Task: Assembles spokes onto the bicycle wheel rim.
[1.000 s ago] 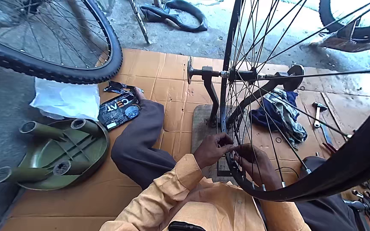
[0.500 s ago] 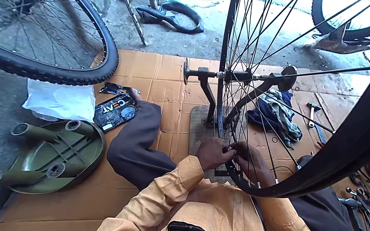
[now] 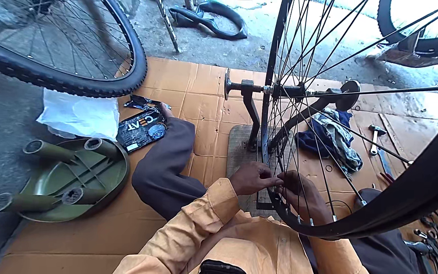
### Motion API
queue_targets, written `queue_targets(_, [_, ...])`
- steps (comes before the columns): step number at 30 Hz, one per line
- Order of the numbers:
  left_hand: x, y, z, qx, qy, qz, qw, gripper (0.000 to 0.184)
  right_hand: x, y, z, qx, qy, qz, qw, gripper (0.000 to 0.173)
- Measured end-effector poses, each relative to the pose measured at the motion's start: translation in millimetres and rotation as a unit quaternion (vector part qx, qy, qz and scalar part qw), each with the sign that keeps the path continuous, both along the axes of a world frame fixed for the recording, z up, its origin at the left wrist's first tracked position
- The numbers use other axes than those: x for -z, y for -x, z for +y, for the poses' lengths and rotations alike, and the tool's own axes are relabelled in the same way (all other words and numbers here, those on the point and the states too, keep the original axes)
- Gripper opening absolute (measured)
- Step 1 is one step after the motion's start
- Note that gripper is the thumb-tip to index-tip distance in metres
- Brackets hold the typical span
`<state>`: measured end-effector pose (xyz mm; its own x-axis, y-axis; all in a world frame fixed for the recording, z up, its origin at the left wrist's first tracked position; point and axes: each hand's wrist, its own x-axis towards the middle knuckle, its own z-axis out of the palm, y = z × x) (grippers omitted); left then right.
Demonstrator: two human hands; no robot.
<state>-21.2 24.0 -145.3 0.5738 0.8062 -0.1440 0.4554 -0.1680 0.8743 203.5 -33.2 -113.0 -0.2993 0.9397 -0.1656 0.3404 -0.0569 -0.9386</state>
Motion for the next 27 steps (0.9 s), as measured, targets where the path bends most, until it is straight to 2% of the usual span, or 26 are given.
queue_targets(4, [-5.1, -8.7, -1.5, -0.020, -0.017, 0.031, 0.999, 0.049, 2.6, -1.6, 0.9, 0.009, 0.002, -0.016, 1.000, 0.026])
queue_targets(8, [1.5, 0.7, -1.2, -0.097, 0.017, -0.038, 0.994, 0.038, 2.9, -3.1, -1.2, 0.019, 0.009, -0.004, 1.000, 0.020])
queue_targets(10, [4.7, 2.9, 0.1, -0.120, 0.022, -0.054, 0.991, 0.039, 3.4, -3.5, 0.0, 0.027, -0.005, -0.017, 0.999, 0.021])
queue_targets(14, [1.9, 1.8, -2.0, -0.118, 0.047, -0.099, 0.987, 0.036, 14.7, -5.3, 13.4, 0.038, -0.024, 0.038, 0.998, 0.021])
queue_targets(19, [-13.8, 2.5, -5.7, -0.119, 0.027, -0.139, 0.983, 0.032, -1.4, -16.1, 1.0, 0.081, -0.017, 0.019, 0.996, 0.022])
queue_targets(22, [-17.5, -0.7, -8.5, -0.124, 0.021, -0.179, 0.976, 0.019, -3.9, -19.9, -1.3, 0.105, 0.005, 0.055, 0.993, 0.025])
queue_targets(27, [-30.8, -1.4, -10.4, -0.121, 0.047, -0.168, 0.977, 0.039, 5.7, -25.7, -1.3, 0.100, -0.025, 0.073, 0.992, 0.025])
